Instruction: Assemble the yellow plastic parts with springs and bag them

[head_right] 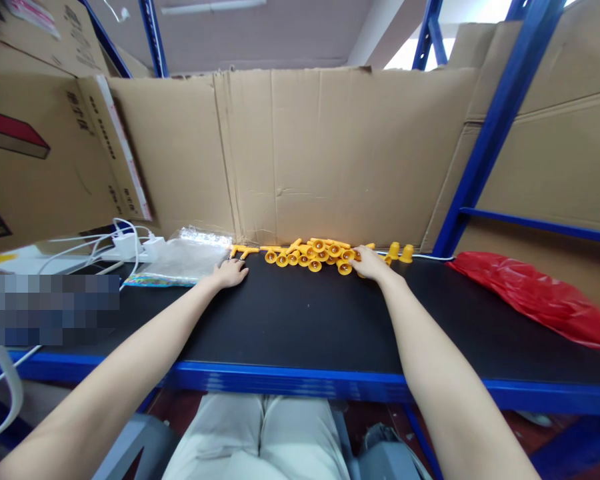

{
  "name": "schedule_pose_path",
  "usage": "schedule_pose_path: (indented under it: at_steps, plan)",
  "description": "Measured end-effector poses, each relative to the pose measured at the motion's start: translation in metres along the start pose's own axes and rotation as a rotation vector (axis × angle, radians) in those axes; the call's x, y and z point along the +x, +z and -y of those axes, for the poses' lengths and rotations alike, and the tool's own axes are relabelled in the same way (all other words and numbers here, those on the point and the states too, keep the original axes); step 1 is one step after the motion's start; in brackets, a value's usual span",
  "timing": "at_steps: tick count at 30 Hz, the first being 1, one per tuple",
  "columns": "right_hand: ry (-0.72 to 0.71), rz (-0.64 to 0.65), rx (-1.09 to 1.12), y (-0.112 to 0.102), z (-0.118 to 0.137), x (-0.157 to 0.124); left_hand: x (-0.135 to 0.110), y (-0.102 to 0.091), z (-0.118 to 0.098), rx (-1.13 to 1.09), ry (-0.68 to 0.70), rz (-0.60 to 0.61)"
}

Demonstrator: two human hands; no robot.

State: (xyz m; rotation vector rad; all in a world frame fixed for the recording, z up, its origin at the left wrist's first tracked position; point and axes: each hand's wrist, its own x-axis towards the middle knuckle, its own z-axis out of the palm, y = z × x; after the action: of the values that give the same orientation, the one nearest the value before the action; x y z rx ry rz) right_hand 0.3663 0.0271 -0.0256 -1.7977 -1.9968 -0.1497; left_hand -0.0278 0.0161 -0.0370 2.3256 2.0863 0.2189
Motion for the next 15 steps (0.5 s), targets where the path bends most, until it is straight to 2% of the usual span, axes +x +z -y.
schedule_pose_path:
  at_steps: [7,12,15]
  plan:
    - [0.012,-0.035,0.007,-0.004,0.004,-0.004,-0.004,-0.008,-0.006,0.012,0.071,-0.119]
    - [0.057,-0.111,0.055,-0.01,0.005,-0.004,-0.01,-0.013,-0.015,-0.098,0.251,-0.157]
    - [0.106,-0.213,0.083,-0.018,0.0,-0.006,-0.013,-0.016,-0.022,-0.182,0.333,-0.187]
